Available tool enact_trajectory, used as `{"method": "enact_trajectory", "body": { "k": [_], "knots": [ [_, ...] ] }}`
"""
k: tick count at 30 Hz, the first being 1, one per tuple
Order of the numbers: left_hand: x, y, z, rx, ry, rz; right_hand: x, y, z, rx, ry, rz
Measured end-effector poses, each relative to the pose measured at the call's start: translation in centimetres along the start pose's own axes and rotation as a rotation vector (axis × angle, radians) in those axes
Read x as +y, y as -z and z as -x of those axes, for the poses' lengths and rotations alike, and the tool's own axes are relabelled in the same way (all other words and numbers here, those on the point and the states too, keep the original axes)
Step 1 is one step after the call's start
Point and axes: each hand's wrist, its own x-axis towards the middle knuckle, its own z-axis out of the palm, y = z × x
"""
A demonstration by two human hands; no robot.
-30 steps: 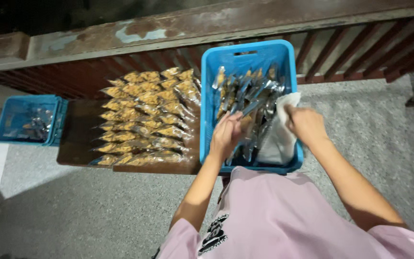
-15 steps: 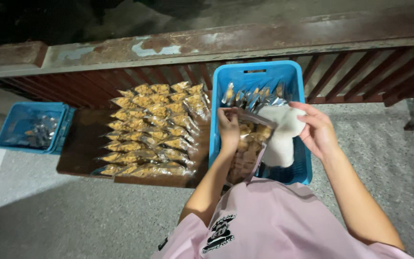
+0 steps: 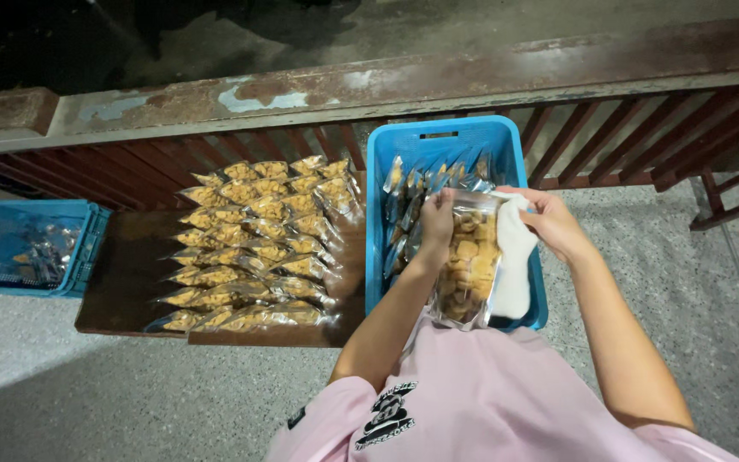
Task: The person wipes individual sealed bags of food with a white cloth and places them into a blue crate.
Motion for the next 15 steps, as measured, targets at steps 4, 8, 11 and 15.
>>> {"method": "enact_trajectory", "body": {
  "k": [4, 8, 11, 15],
  "knots": [
    [1.5, -0.6, 1.4, -0.181, -0.149, -0.160, 2.4, -0.1, 0.4, 0.112, 0.121, 0.055],
    [3.3, -1.7, 2.2, -0.166, -0.190, -0.387, 5.0, 0.7, -0.2, 0.203, 0.106, -0.149],
    [2.6, -1.6, 2.0, -0.146, -0.194, -0.365, 7.3, 0.4, -0.9, 0.265, 0.124, -0.364],
    [1.9, -1.5, 1.4, -0.072, -0.401, -0.399, 6.3, 0.2, 0.5, 0.346, -0.059, -0.556]
  ]
}}
